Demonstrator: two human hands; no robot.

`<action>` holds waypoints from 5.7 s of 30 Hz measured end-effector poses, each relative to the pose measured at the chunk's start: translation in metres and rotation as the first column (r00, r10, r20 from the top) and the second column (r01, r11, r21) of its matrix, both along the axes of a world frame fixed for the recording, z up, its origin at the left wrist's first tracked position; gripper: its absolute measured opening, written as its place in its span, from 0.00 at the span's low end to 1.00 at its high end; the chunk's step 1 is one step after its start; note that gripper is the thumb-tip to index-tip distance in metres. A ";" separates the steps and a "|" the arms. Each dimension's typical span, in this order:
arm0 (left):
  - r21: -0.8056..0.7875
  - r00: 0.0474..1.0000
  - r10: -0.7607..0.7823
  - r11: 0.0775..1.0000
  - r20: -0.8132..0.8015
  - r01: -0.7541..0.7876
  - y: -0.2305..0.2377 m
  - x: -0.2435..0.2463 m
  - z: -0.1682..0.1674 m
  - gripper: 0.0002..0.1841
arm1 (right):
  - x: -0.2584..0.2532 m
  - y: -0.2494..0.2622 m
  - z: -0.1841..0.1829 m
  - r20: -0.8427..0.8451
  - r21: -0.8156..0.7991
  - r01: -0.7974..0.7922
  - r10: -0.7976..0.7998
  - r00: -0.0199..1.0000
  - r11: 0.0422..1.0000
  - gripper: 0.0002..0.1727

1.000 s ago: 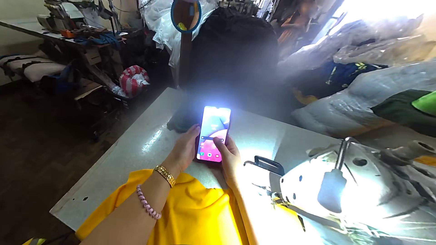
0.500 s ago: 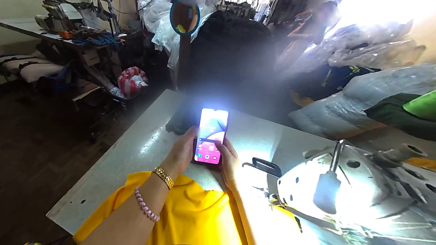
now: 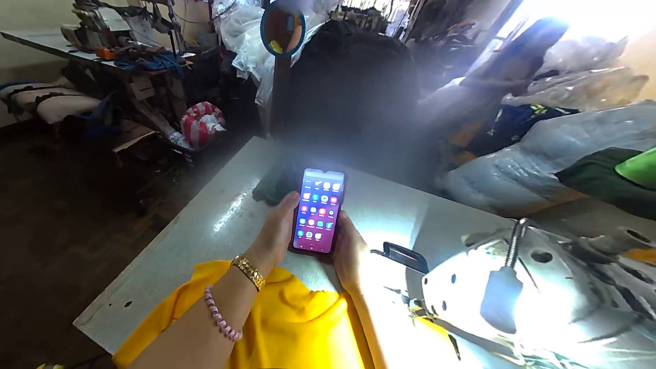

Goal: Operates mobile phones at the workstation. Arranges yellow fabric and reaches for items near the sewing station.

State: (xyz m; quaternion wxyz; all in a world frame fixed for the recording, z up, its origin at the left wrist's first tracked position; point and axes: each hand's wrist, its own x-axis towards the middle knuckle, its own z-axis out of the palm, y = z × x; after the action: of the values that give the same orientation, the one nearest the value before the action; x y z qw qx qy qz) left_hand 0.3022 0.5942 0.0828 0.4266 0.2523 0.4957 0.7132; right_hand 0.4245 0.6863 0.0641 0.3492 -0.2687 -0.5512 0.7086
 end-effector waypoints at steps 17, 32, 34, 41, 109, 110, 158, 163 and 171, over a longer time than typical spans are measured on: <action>0.071 0.986 0.167 0.984 0.003 -0.166 -0.018 -0.010 0.018 0.29 | -0.006 -0.016 -0.005 -0.052 0.059 -0.169 0.172 0.984 0.984 0.25; 0.059 0.987 0.153 0.987 -0.049 -0.150 -0.021 -0.010 0.020 0.27 | -0.006 -0.014 -0.005 -0.034 -0.009 -0.170 0.170 0.985 0.985 0.26; 0.055 0.986 0.163 0.985 -0.042 -0.161 -0.020 -0.010 0.019 0.27 | -0.006 -0.014 -0.005 -0.035 -0.005 -0.183 0.183 0.983 0.983 0.26; 0.037 0.990 0.136 0.990 -0.040 -0.134 -0.020 -0.009 0.020 0.28 | -0.008 -0.017 -0.002 0.063 0.045 -0.183 0.180 0.982 0.982 0.20; 0.063 0.960 0.268 0.960 0.079 -0.273 -0.019 -0.008 0.029 0.18 | 0.007 0.007 -0.010 0.051 0.079 -0.528 0.525 0.850 0.846 0.62; 0.068 0.961 0.266 0.960 0.080 -0.271 -0.019 -0.008 0.029 0.18 | 0.007 0.007 -0.010 0.048 0.074 -0.531 0.529 0.847 0.844 0.61; -0.003 0.943 0.315 0.948 -0.110 -0.317 -0.023 -0.003 0.030 0.20 | 0.004 -0.015 -0.002 0.134 0.134 -0.511 0.495 0.858 0.849 0.56; 0.004 0.945 0.312 0.950 -0.095 -0.313 -0.024 -0.004 0.028 0.25 | 0.004 -0.015 -0.001 0.147 0.121 -0.514 0.497 0.855 0.849 0.56; 0.002 0.951 0.294 0.955 -0.095 -0.295 -0.023 -0.006 0.022 0.28 | 0.003 -0.015 0.001 0.170 0.159 -0.487 0.462 0.870 0.859 0.54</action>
State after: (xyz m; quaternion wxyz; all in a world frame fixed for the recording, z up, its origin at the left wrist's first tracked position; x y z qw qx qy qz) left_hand 0.2961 0.5711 0.1043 0.2931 0.2061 0.5518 0.7531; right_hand 0.4276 0.6713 0.0652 0.1530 -0.1328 -0.6885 0.6963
